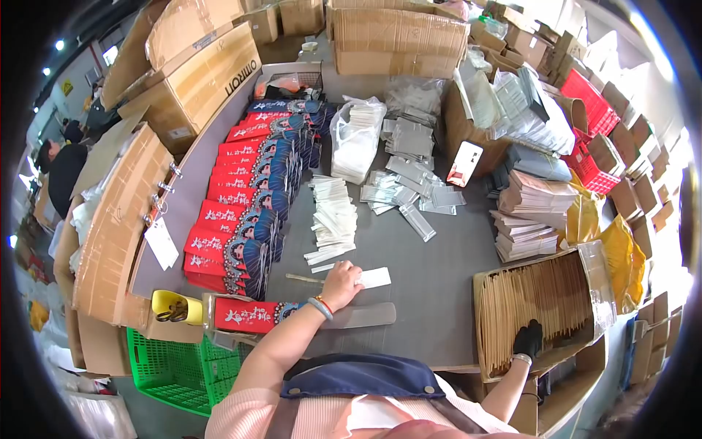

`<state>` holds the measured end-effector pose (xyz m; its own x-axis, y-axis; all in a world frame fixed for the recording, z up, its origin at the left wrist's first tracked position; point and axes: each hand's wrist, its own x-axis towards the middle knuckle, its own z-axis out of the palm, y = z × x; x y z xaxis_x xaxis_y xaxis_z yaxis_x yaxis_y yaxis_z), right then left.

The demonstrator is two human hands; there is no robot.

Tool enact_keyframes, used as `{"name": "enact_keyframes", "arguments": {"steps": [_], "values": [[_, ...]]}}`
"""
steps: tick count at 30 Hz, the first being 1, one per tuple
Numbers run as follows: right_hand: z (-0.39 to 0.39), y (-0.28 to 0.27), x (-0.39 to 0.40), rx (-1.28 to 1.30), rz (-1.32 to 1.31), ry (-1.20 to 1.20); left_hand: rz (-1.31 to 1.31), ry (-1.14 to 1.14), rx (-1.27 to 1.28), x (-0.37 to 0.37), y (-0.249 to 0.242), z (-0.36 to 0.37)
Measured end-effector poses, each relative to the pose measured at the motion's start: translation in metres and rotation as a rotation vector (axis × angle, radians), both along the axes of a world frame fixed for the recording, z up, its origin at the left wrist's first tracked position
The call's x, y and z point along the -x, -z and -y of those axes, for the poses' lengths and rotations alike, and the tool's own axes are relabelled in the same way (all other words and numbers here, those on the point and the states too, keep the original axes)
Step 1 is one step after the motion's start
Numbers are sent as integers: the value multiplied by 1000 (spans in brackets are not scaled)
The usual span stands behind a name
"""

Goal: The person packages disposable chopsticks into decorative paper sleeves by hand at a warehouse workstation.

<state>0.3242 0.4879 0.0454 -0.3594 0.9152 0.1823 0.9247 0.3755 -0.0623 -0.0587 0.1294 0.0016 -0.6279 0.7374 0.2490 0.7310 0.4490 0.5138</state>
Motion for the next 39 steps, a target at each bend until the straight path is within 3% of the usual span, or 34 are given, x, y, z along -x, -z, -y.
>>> {"name": "enact_keyframes", "arguments": {"steps": [11,14,17,20,21,23,24,25,26,27,29,30,33,36,39], "values": [[3,-9,9,105,-32,128,43,12,-51,2,-10,2],[1,4,4,33,-248,218,125,16,-61,1,-10,1],[-15,35,-15,-243,-305,127,195,23,-82,1,-11,2],[8,17,15,-50,-760,-5,290,-2,-137,0,-17,6],[12,22,28,223,-1205,-75,356,-23,-159,-3,-23,9],[53,6,76,344,-1304,-291,564,-4,-138,-7,-38,22],[75,-6,96,380,-1026,-256,667,3,-72,-12,-49,31],[97,-2,113,506,-1075,-285,760,11,-13,-16,-55,41],[122,-28,138,284,-701,-484,556,84,41,-18,-39,52],[135,-33,152,213,-528,-666,398,80,50,-24,-36,59],[158,-44,180,321,-472,-963,66,78,63,-35,-33,69],[166,-33,190,476,-418,-973,140,46,57,-38,-32,74],[190,-23,210,606,-266,-1039,110,-79,-109,-44,-39,91],[196,-9,216,474,0,-1173,70,-91,91,-48,-48,118],[195,3,218,415,98,-1201,93,-63,192,-50,-36,135]]}}
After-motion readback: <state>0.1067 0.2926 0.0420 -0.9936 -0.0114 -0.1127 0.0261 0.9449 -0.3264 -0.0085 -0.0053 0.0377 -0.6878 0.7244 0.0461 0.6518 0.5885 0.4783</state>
